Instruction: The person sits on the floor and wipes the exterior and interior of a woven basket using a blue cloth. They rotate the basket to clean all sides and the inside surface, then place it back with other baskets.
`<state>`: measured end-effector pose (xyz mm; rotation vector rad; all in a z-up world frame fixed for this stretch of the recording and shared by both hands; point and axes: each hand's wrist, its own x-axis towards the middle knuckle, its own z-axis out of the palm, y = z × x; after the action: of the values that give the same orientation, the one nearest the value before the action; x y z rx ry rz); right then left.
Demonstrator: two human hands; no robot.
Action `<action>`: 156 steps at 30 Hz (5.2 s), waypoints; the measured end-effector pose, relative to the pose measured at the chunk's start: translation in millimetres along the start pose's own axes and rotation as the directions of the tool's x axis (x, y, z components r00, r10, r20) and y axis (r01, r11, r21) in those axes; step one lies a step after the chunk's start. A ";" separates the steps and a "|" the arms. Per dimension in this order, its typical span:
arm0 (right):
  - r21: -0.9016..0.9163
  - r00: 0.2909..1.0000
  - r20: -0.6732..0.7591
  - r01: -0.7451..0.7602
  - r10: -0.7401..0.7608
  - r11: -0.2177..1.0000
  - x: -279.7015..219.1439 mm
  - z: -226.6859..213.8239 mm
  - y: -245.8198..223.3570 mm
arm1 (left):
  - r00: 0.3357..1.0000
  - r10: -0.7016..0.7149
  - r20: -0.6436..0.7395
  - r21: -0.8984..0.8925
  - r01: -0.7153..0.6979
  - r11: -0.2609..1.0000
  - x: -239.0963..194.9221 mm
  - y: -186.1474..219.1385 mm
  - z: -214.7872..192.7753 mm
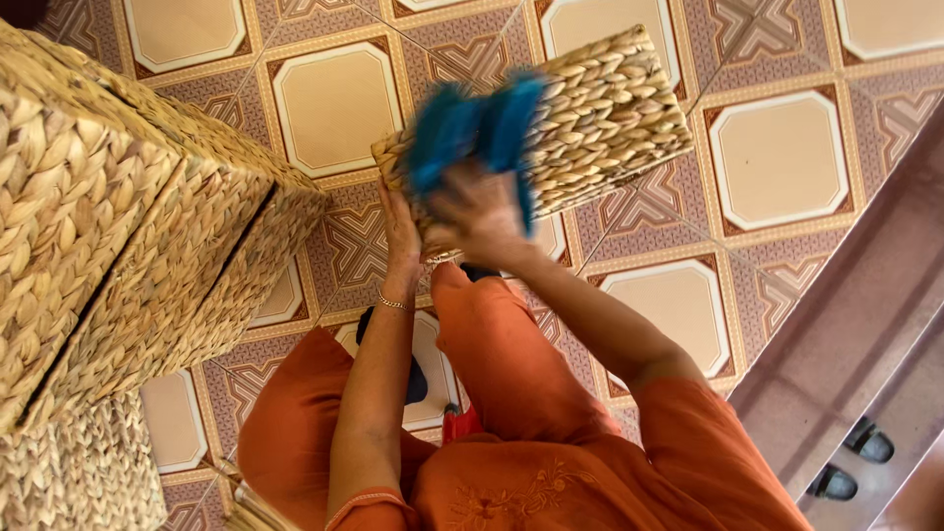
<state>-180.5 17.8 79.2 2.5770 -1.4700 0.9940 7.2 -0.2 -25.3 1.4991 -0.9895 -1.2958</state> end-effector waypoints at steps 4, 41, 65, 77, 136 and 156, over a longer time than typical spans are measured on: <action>0.116 0.989 0.079 0.115 -0.125 0.986 5.9 -3.6 -14.1 | 0.995 -0.093 0.049 -0.160 0.099 0.982 13.1 -22.9 -16.7; -0.085 0.946 -0.312 -0.124 0.092 0.989 -45.6 -29.0 72.4 | 0.980 0.200 0.019 0.033 -0.201 0.979 9.2 0.0 -4.0; -0.035 0.994 -0.039 0.100 -0.101 0.994 -30.1 4.5 2.6 | 0.985 0.173 -0.017 0.010 -0.173 0.985 -7.6 2.3 2.4; -0.596 0.948 -0.204 -0.318 0.245 0.737 -27.6 -45.5 221.4 | 0.993 0.112 0.045 0.135 -0.117 0.984 -16.5 27.8 -2.4; -0.667 0.905 -0.308 -0.425 0.293 0.612 -103.5 -33.3 224.2 | 0.937 -0.117 0.329 0.330 0.002 0.944 -24.4 -20.0 31.1; -0.495 0.773 -0.131 -0.594 0.621 0.634 -58.8 -21.3 309.2 | 0.947 0.020 0.320 0.162 -0.075 0.984 -23.1 -32.5 29.0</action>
<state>-453.1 -103.0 -24.0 1.7478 -2.3158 0.4244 -24.1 27.4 -51.6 1.4087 -1.3676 -1.4770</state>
